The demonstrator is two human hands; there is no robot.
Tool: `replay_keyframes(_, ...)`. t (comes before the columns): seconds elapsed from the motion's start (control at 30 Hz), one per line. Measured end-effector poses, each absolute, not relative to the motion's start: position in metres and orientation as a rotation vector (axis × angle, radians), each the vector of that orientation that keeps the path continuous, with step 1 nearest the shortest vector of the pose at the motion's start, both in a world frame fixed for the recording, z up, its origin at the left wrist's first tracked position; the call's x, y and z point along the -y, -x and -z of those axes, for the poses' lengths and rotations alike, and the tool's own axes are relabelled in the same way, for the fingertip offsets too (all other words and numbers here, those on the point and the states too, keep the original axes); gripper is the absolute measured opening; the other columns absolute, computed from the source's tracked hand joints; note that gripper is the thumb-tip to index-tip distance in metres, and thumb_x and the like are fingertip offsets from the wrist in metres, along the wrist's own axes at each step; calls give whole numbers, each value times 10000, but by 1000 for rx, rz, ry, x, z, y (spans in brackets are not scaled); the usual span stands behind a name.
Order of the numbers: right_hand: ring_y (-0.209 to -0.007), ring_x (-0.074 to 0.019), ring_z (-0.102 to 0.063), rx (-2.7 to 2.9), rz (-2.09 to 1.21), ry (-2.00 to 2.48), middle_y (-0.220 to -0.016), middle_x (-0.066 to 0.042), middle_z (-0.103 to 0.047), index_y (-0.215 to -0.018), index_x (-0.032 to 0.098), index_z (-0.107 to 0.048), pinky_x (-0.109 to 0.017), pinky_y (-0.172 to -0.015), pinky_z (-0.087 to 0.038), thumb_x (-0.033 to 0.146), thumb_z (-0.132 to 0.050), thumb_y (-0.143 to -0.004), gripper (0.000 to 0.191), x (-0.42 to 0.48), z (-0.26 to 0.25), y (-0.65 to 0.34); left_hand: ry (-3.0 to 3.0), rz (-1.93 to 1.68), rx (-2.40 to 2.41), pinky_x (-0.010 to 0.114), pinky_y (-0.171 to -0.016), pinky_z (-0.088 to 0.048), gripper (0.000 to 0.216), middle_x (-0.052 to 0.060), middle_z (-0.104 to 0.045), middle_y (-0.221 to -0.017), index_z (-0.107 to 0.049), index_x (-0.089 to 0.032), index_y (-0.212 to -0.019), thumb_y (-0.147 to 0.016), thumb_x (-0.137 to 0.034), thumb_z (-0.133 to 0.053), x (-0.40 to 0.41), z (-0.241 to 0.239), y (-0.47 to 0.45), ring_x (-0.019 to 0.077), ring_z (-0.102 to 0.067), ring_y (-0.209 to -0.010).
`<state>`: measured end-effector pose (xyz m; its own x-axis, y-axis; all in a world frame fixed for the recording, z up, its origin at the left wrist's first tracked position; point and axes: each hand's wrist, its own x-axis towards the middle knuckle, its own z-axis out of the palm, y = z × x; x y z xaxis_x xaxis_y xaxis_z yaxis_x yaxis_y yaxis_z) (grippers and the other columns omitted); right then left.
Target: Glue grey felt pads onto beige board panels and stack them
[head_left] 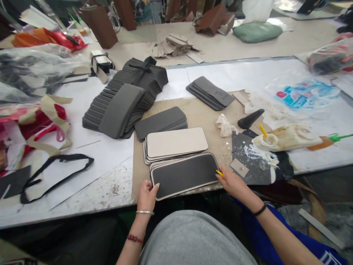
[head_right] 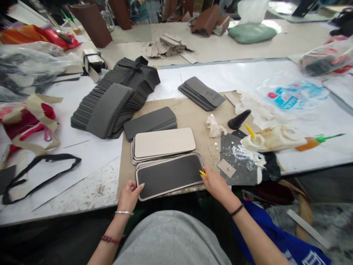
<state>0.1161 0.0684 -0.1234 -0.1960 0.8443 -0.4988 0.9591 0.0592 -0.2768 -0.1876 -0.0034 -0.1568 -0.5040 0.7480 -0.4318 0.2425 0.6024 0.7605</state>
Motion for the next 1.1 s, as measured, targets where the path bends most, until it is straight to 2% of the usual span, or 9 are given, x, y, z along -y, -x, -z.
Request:
replay_keyframes(0.1,-698,-208,-573,-2195,884,-1790,-757,-89,-579,-944,140,-448,-281,-602,-369,237,-380,-836,160,-69,126,-120,-819,-771,-2121,230,-464,-301,304,-88,-351,-422,-329,-222,-544,-596,-396,-572,2,163,185,94,-352,-439)
replay_keyframes(0.2,-721,-197,-565,-2212,1012,-1843,-762,-77,-573,-907,145,-457,-276,-618,-382,238,-420,-807,141,-74,134,-127,-855,-673,-2185,246,-497,-356,232,-74,-414,-481,-380,-215,-605,-644,-347,-567,3,166,185,111,-414,-468)
replay_keyframes(0.37,-546,-124,-508,-1995,1343,-1950,-617,22,-503,-819,175,-424,-238,-516,-372,247,-467,-773,96,-84,138,-134,-1447,-752,-2428,414,-761,-457,324,91,-576,-872,-500,-144,-963,-712,-326,-598,11,151,171,225,-551,-831)
replay_keyframes(0.47,-422,-90,-447,-1796,1615,-1974,-508,78,-437,-815,190,-400,-212,-425,-335,252,-480,-763,114,-87,131,-132,-2020,-832,-1797,343,-810,-474,224,88,-606,-916,-523,-161,-1025,-811,-209,-480,16,142,138,183,-560,-886)
replay_keyframes(0.57,-361,-70,-388,-1662,1855,-1964,-443,99,-407,-793,195,-397,-191,-373,-292,277,-497,-748,137,-89,126,-131,-2252,-625,-1001,245,-791,-493,276,55,-640,-937,-549,-196,-1047,-824,-129,-401,14,145,91,134,-586,-894)
replay_keyframes(0.7,-333,-49,-329,-1569,2051,-1908,-409,102,-399,-734,196,-396,-176,-350,-254,324,-517,-733,176,-93,123,-132,-2360,-388,-805,365,-962,-408,368,153,-507,-1250,-472,-162,-1192,-828,-217,-463,5,165,39,224,-442,-1192)
replay_keyframes(0.83,-349,-46,-332,-1508,2071,-1906,-421,101,-396,-738,190,-404,-168,-354,-264,297,-524,-723,162,-97,119,-132,-2416,-405,-874,439,-1009,-347,613,215,-302,-1395,-333,-137,-1305,-770,-303,-582,1,184,16,293,-239,-1309)
replay_keyframes(0.93,-360,-51,-336,-1524,2037,-1899,-426,101,-391,-762,188,-403,-168,-360,-279,261,-508,-732,132,-100,116,-130,-2419,-484,-978,436,-992,-374,590,215,-371,-1356,-333,-112,-1302,-786,-287,-560,3,192,14,284,-277,-1295)
replay_keyframes(1.1,-363,-58,-358,-1557,1850,-1929,-430,99,-385,-762,191,-405,-170,-358,-279,224,-507,-731,111,-106,116,-127,-2575,-729,-744,380,-1046,-332,412,146,-454,-1318,-406,-72,-1249,-838,-100,-393,3,193,16,223,-287,-1294)
